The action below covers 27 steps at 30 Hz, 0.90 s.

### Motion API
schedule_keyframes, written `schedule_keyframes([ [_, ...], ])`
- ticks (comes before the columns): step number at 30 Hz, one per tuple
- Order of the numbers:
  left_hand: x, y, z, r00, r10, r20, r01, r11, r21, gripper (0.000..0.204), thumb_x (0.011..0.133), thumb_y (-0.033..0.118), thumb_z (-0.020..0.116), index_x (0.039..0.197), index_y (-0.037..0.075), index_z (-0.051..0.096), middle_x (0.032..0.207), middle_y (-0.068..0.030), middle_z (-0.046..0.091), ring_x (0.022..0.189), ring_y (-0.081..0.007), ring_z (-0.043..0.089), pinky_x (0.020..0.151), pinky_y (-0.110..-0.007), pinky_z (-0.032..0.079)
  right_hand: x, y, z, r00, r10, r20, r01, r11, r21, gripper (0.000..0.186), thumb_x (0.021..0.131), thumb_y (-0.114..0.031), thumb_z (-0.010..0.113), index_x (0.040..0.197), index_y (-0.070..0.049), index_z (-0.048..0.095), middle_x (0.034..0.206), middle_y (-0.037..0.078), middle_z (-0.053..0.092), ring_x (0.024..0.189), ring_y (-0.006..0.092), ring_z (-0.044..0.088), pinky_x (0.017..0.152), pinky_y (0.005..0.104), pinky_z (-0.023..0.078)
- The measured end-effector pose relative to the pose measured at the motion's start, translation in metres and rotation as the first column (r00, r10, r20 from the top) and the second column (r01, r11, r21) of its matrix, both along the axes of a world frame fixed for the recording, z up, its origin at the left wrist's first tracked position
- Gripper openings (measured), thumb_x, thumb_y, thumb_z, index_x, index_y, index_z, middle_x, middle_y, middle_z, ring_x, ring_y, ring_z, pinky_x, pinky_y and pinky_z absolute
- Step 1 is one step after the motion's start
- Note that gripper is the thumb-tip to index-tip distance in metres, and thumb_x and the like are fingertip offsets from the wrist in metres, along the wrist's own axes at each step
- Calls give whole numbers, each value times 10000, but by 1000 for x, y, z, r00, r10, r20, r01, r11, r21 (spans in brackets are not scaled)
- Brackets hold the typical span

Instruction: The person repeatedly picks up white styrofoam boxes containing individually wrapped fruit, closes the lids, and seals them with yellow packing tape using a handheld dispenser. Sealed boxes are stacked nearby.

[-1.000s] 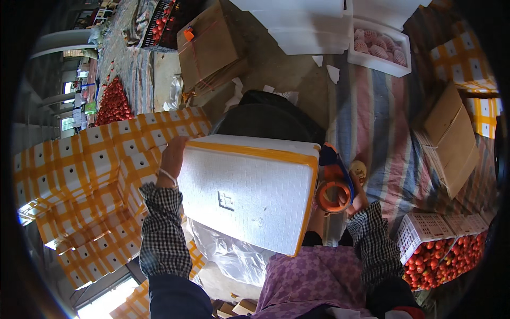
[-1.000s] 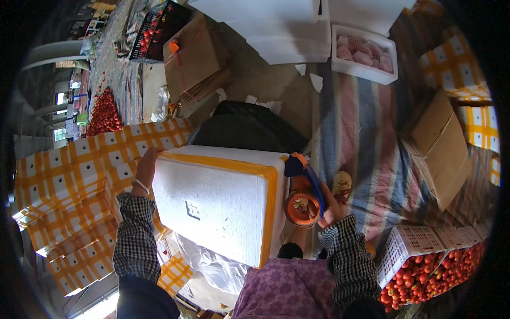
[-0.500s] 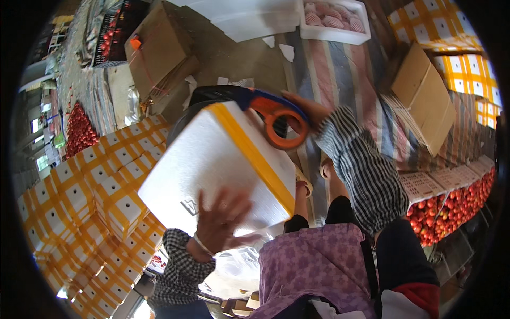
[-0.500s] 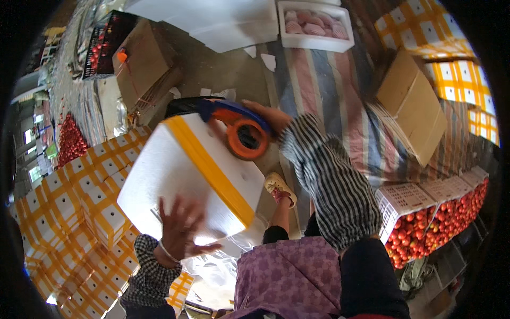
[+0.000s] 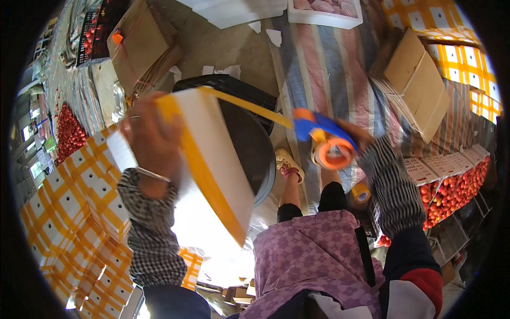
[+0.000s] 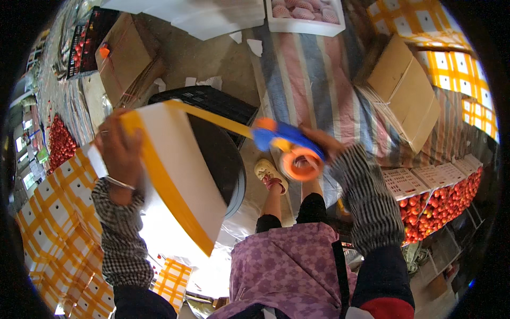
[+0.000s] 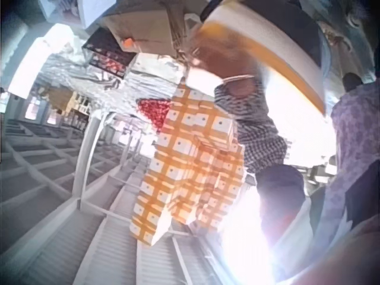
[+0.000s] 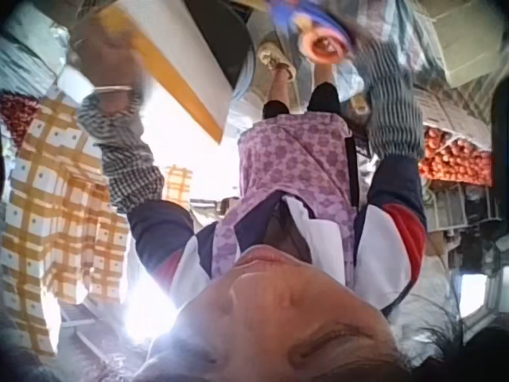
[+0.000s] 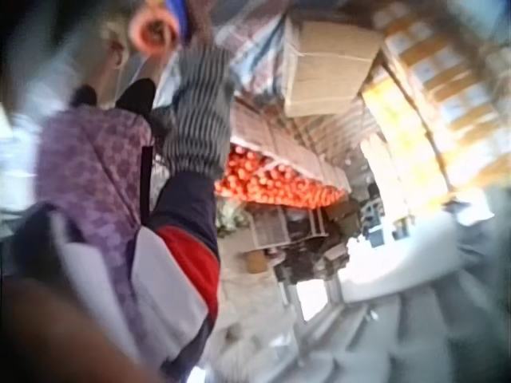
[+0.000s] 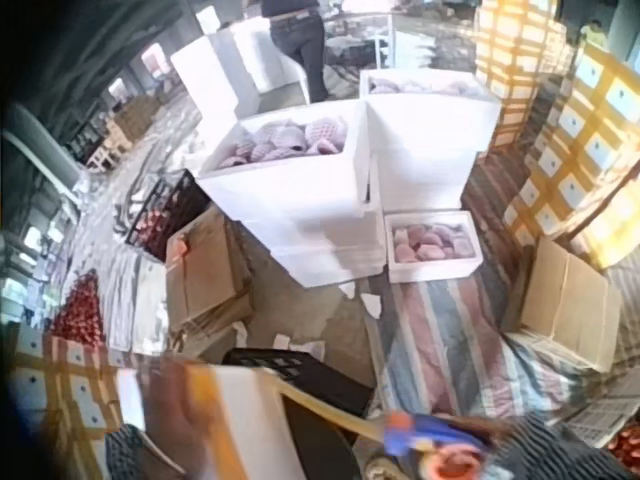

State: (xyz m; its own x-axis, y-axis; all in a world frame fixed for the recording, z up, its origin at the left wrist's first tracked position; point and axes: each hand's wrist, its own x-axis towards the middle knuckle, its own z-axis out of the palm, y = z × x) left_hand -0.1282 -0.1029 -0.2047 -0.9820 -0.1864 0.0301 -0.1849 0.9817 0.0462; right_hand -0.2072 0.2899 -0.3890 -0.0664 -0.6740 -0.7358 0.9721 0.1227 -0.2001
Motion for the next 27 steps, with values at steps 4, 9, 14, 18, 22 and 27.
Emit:
schedule_keyframes([
  [4,62,-117,-7,858,501,-113,-467,852,236,378,800,192,475,1161,86,442,1040,-126,546,894,-268,515,826,-375,390,71,75,37,985,155,-71,-158,987,-34,557,824,-413,526,1093,73,490,950,167,605,816,195,609,725,272,505],
  [9,190,-164,-18,480,873,84,-839,429,336,292,792,208,443,784,4,653,861,-157,621,773,-261,568,700,-373,443,142,52,46,956,-146,254,194,964,-180,507,837,-434,500,1038,32,503,771,104,605,574,150,592,510,227,490],
  [14,286,-118,-26,139,987,82,-854,77,515,617,880,472,331,1073,-83,519,899,-234,590,769,-303,559,692,-403,446,128,-48,54,983,-95,154,110,990,-89,414,877,-385,444,1001,0,530,600,106,580,439,177,549,449,263,471],
  [18,319,-68,-10,319,938,135,-939,293,182,574,905,419,339,1142,-90,457,1047,-260,532,903,-325,528,792,-386,421,97,-88,72,970,-224,95,221,975,41,376,898,-381,406,909,-36,553,561,74,566,426,139,531,428,229,446],
  [22,373,-26,-10,538,823,180,-839,543,24,434,926,227,353,1229,-83,354,1197,-288,419,1053,-381,445,912,-406,355,80,-115,49,971,-188,146,198,978,-61,373,888,-405,426,847,-60,563,525,28,550,404,110,512,378,218,416],
  [27,298,66,16,871,444,209,-455,891,3,818,819,607,299,1360,18,127,1387,-227,142,1282,-381,151,1023,-506,139,41,-176,47,985,-122,120,117,992,51,428,792,-476,557,834,-50,573,572,35,552,419,109,501,402,214,442],
])
